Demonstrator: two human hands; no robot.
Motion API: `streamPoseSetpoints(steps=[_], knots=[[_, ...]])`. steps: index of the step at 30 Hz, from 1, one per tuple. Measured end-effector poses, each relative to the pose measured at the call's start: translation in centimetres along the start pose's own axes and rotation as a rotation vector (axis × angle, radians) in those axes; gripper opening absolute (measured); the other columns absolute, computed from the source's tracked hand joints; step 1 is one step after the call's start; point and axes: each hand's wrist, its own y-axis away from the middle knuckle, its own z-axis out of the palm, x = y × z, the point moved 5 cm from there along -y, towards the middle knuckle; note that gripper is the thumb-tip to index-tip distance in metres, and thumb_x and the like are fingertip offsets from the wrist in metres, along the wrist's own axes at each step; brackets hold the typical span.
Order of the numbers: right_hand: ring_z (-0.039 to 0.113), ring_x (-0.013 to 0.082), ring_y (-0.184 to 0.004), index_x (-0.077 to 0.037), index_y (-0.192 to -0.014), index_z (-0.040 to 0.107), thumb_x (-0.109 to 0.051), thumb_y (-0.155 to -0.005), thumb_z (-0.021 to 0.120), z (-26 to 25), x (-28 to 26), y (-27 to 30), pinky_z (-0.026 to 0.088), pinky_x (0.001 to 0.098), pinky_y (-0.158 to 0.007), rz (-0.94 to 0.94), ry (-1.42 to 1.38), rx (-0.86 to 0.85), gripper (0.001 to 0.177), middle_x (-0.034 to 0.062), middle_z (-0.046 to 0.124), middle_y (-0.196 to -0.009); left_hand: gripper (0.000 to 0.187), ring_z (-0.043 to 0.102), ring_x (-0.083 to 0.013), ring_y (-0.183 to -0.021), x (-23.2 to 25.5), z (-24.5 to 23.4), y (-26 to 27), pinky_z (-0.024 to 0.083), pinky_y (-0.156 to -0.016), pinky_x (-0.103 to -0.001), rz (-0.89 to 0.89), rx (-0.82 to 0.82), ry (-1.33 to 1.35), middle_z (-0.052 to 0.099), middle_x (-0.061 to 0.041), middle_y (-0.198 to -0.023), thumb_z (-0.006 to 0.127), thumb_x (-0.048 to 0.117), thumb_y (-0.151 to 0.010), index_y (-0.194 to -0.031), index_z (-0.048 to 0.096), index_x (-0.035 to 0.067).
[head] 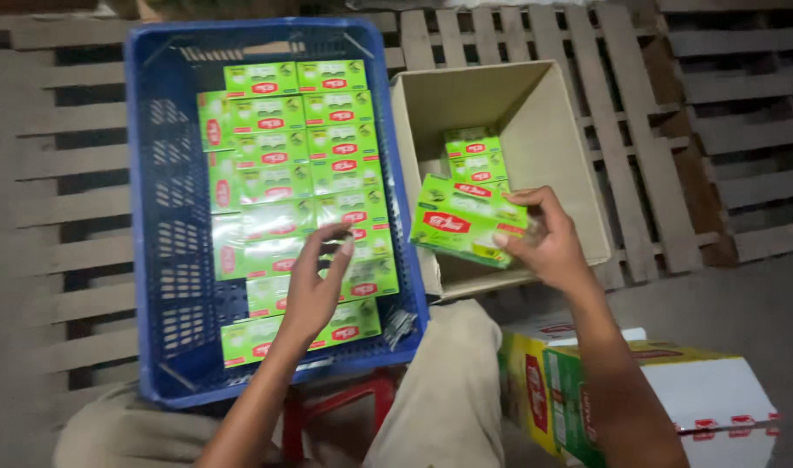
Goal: The person sits on a low stool and transfers small green boxes from a blue plastic basket into a cardboard shipping box. They arrange the boxes in neat rows inside the cardboard box.
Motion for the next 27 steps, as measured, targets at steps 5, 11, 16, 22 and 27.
streamPoseSetpoints(steps=[5,11,16,22,27], knots=[[0.066,0.0218,-0.105,-0.004,-0.132,0.068,-0.028,-0.081,0.1,-4.7,1.9,-2.2,0.058,0.0403,-0.093,0.029,0.262,0.033,0.065,0.0149,0.072,-0.124,0.046,0.073,-0.0412,-0.124,-0.9,4.4,-0.7,0.059,-0.104,-0.054,-0.001,-0.172,-0.061,0.069,-0.019,-0.137,0.068,0.035,-0.109,-0.149,0.067,0.011],[0.071,0.0339,-0.076,-0.006,-0.132,0.069,-0.029,-0.066,0.105,-5.6,2.2,-6.0,0.059,0.0492,-0.076,0.212,0.705,-0.157,0.079,0.0194,0.07,-0.095,0.052,0.073,-0.0402,-0.119,-2.0,8.8,-2.3,0.059,-0.099,-0.049,0.092,-0.236,-0.094,0.062,-0.014,-0.138,0.079,0.029,-0.102,-0.15,0.063,0.016],[0.068,0.0513,-0.133,-0.029,-0.157,0.06,-0.002,-0.064,0.097,-5.8,9.5,-6.8,0.054,0.0618,-0.12,0.358,1.012,-0.639,0.104,0.0185,0.065,-0.142,0.102,0.068,-0.0381,-0.118,-2.3,11.0,-2.9,0.056,-0.099,-0.048,-0.039,-0.242,0.046,0.057,-0.024,-0.146,0.098,0.023,-0.082,-0.164,0.04,0.004],[0.067,0.0573,-0.13,-0.026,-0.161,0.047,0.007,-0.067,0.098,-4.9,17.5,-5.9,0.055,0.0639,-0.115,0.371,1.092,-0.864,0.112,0.0257,0.06,-0.139,0.115,0.07,-0.0341,-0.114,-3.3,10.8,-3.6,0.057,-0.098,-0.047,-0.079,-0.237,0.055,0.061,-0.021,-0.142,0.104,0.019,-0.071,-0.165,0.04,0.005],[0.073,0.0501,-0.122,-0.036,-0.162,0.045,0.01,-0.061,0.098,-5.3,21.4,-6.3,0.059,0.0621,-0.103,0.323,1.276,-0.931,0.122,0.0206,0.069,-0.131,0.117,0.069,-0.0299,-0.112,-3.6,11.0,-4.0,0.056,-0.098,-0.043,-0.081,-0.256,0.058,0.061,-0.018,-0.141,0.105,0.02,-0.071,-0.166,0.038,0.006]])
